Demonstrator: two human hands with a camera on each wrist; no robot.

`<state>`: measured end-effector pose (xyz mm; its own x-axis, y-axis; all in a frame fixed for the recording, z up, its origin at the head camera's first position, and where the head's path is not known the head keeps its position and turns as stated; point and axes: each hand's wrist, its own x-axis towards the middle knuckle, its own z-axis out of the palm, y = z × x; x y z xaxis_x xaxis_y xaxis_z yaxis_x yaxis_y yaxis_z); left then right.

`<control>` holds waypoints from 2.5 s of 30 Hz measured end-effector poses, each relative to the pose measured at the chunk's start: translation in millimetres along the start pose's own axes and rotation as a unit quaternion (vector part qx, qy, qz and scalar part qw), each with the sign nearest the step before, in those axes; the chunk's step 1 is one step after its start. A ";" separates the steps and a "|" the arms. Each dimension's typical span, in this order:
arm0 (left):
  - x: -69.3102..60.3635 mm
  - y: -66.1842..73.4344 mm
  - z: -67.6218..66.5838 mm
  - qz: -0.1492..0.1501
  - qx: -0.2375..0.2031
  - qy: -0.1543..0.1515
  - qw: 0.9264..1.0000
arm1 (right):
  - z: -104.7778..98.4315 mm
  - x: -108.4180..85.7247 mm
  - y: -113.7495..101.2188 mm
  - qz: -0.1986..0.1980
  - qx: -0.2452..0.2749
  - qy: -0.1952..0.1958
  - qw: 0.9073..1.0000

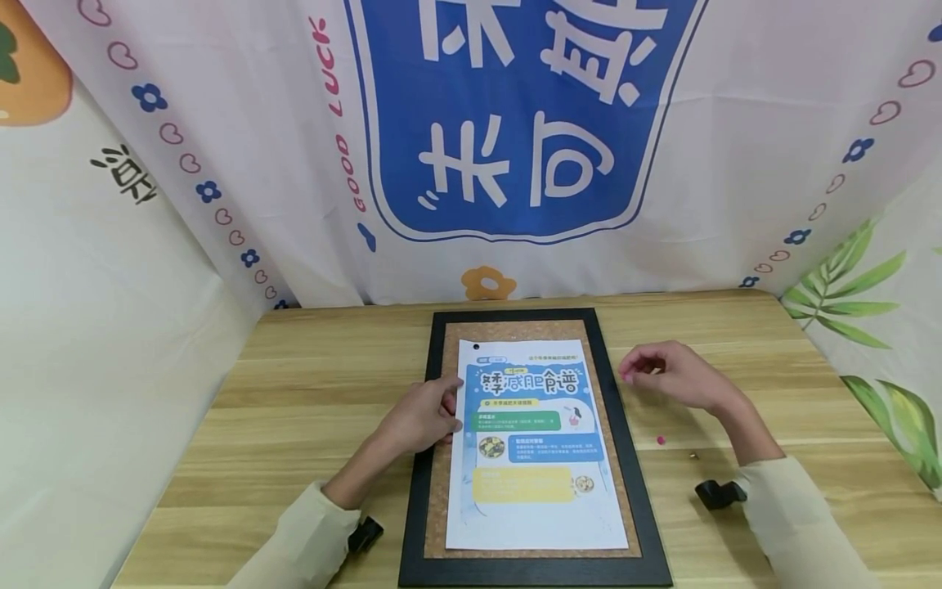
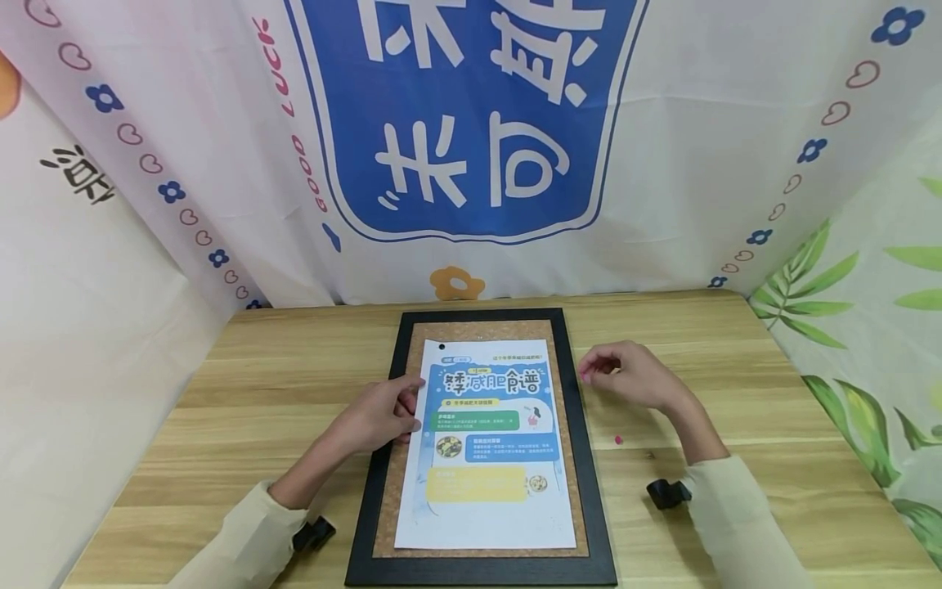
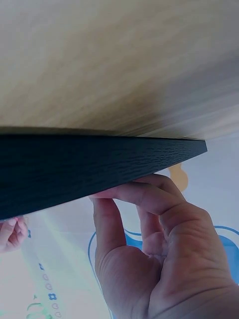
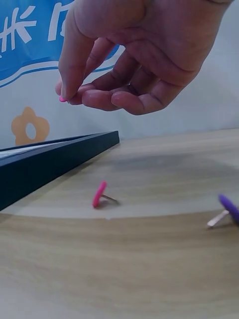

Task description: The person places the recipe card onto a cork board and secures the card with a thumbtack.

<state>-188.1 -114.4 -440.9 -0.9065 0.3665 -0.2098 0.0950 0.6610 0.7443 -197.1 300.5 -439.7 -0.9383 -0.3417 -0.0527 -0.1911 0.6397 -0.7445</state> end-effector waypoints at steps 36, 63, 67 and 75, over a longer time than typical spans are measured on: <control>0.4 -1.1 0.1 -0.002 0.000 -0.002 1.000 | 18.6 40.5 -4.7 0.006 0.021 0.015 1.000; 1.0 -1.0 0.4 0.004 0.011 -0.001 1.000 | 18.6 66.5 -6.2 0.015 0.016 0.008 1.000; 0.7 -0.7 0.3 0.006 0.010 -0.001 1.000 | 18.6 73.7 -5.9 0.027 0.005 0.003 1.000; -1.7 0.9 -0.1 0.003 0.003 -0.002 1.000 | 21.0 85.7 -0.4 0.031 -0.013 -0.002 0.999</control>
<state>-186.6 -114.4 -439.8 -0.9046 0.3722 -0.2079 0.1028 0.6636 0.7410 -271.3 256.6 -457.9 -0.9474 -0.3038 -0.1004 -0.1404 0.6767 -0.7228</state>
